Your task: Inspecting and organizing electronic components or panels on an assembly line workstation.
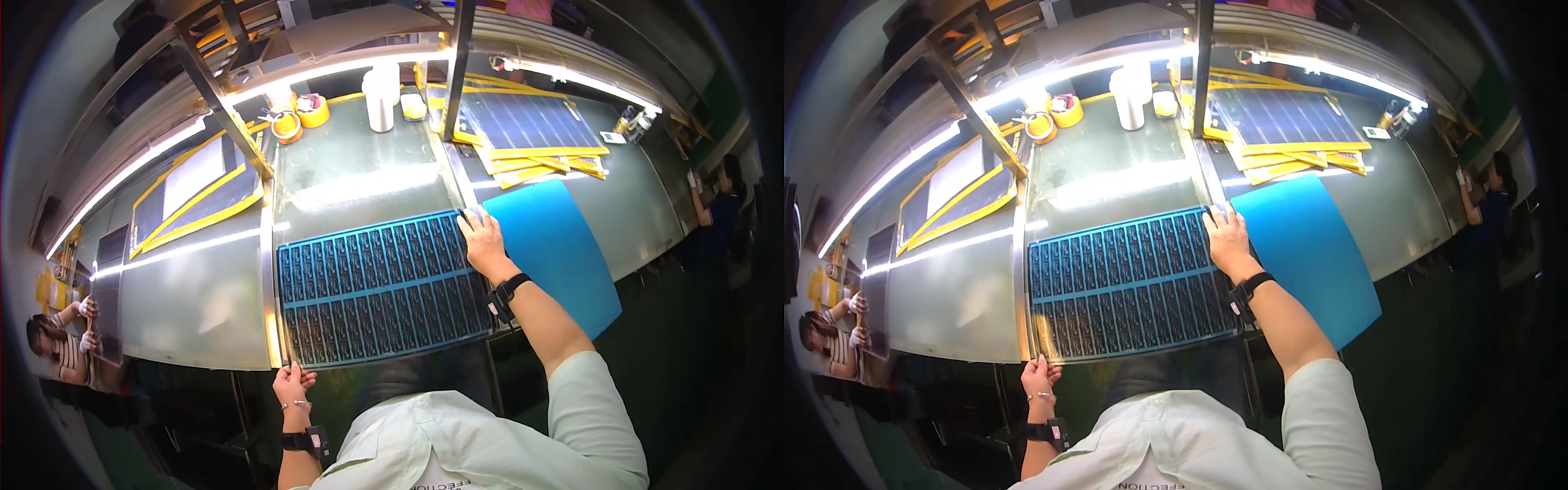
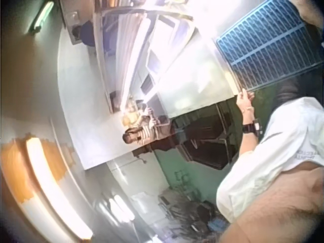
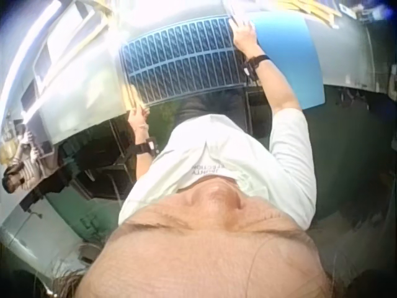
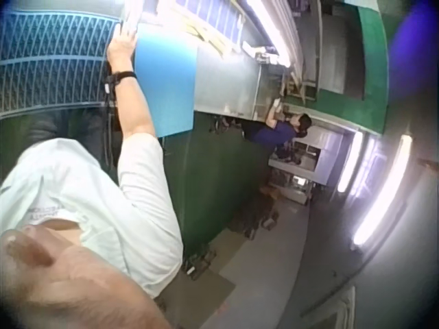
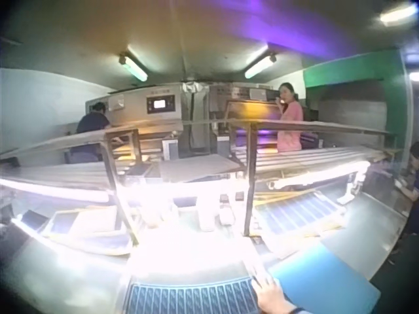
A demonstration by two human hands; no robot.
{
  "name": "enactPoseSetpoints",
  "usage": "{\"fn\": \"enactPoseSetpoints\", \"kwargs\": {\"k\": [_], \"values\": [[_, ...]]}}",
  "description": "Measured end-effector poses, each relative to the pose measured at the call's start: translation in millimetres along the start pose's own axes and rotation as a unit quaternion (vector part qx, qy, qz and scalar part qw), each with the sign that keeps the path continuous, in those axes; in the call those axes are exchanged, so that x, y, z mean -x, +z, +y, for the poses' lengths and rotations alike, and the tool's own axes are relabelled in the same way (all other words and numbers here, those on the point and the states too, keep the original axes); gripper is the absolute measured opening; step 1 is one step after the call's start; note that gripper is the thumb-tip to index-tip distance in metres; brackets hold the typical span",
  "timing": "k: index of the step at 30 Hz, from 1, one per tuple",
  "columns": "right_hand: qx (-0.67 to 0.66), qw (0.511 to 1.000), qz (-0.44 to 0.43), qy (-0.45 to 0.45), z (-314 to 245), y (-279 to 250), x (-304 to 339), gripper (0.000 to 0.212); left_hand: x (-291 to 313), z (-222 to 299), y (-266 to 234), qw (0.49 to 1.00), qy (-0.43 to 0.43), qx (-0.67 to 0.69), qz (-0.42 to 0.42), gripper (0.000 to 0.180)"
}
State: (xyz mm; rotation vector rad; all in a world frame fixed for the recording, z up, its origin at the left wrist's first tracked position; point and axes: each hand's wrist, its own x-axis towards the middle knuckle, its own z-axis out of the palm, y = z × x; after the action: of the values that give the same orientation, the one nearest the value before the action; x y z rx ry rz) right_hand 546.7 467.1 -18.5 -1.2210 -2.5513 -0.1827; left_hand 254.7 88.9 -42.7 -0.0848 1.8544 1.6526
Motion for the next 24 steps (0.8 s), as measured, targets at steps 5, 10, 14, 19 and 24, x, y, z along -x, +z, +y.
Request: {"fn": "enactPoseSetpoints", "kwargs": {"k": [5, 10, 14, 19, 24], "values": [[0.056, 0.998, -0.033, 0.01, 2.2, 18.5, -15.7, 0.046, 12.2, 31.3, -1.5, 0.919, 0.119, -0.374, 0.035, 0.026], [0.098, 0.994, -0.053, -0.019, 1.9, 22.3, -18.9, 0.047, -15.3, 75.4, 38.6, 0.685, 0.495, -0.532, -0.052, 0.051], [0.087, 0.994, -0.065, -0.008, -1.7, 26.2, -12.8, 0.052, -101.3, 82.3, 97.6, 0.616, 0.468, -0.627, -0.094, 0.064], [0.075, 0.995, -0.071, 0.001, 0.3, 28.2, -9.4, 0.052, -138.4, 99.9, 133.0, 0.605, 0.431, -0.669, -0.04, 0.066], [0.076, 0.995, -0.063, 0.008, 0.0, 26.7, -10.7, 0.052, -144.4, 94.6, 132.6, 0.543, 0.51, -0.666, -0.029, 0.063]]}}
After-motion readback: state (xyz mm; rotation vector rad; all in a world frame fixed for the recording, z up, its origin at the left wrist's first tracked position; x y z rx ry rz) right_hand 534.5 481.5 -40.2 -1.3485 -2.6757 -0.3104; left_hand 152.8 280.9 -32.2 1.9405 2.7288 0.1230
